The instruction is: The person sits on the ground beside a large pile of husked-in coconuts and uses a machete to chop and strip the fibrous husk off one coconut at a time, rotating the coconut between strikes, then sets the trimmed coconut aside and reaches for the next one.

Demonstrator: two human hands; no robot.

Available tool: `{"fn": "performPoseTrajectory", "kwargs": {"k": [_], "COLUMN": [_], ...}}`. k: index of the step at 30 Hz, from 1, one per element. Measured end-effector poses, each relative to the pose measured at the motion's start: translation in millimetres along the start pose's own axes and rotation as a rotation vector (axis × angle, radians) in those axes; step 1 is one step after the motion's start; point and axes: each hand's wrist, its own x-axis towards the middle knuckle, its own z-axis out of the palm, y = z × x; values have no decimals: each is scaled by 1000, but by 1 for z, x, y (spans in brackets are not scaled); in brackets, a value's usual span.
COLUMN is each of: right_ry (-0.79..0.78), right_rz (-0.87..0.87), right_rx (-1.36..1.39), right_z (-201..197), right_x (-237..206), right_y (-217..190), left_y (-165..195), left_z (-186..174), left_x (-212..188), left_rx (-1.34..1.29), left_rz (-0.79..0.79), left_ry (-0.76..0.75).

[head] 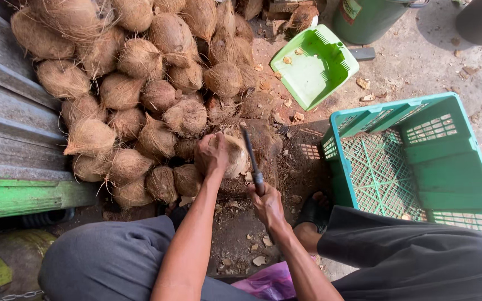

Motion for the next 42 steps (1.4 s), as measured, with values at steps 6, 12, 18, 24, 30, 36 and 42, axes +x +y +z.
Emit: {"fn": "performPoseTrajectory", "kwargs": {"k": [6, 12, 18, 24, 30, 36, 42], "right_ry": [76, -102, 30, 87, 93, -83, 39], "right_rz": [-87, 55, 58, -122, 3, 104, -139], "right_rx": [289, 19, 149, 118, 171, 84, 48], "right_z": [-1, 9, 4, 9, 8, 16, 10], "right_x": [-3, 12, 17, 9, 13, 8, 5], "right_y": [1, 16, 25, 23, 23, 17, 13], "left_y": [11, 2, -7, -10, -13, -24, -10], "left_z": [-2, 5, 12, 21, 42, 31, 10], "left_x": [5, 8, 12, 24, 32, 19, 12], "left_rx": [-31, -40, -69, -123, -464, -262, -62], "left_rz": [-78, -69, -93, -134, -265, -21, -75], "left_ry": [-60, -30, -33, -27, 50, 60, -17]}}
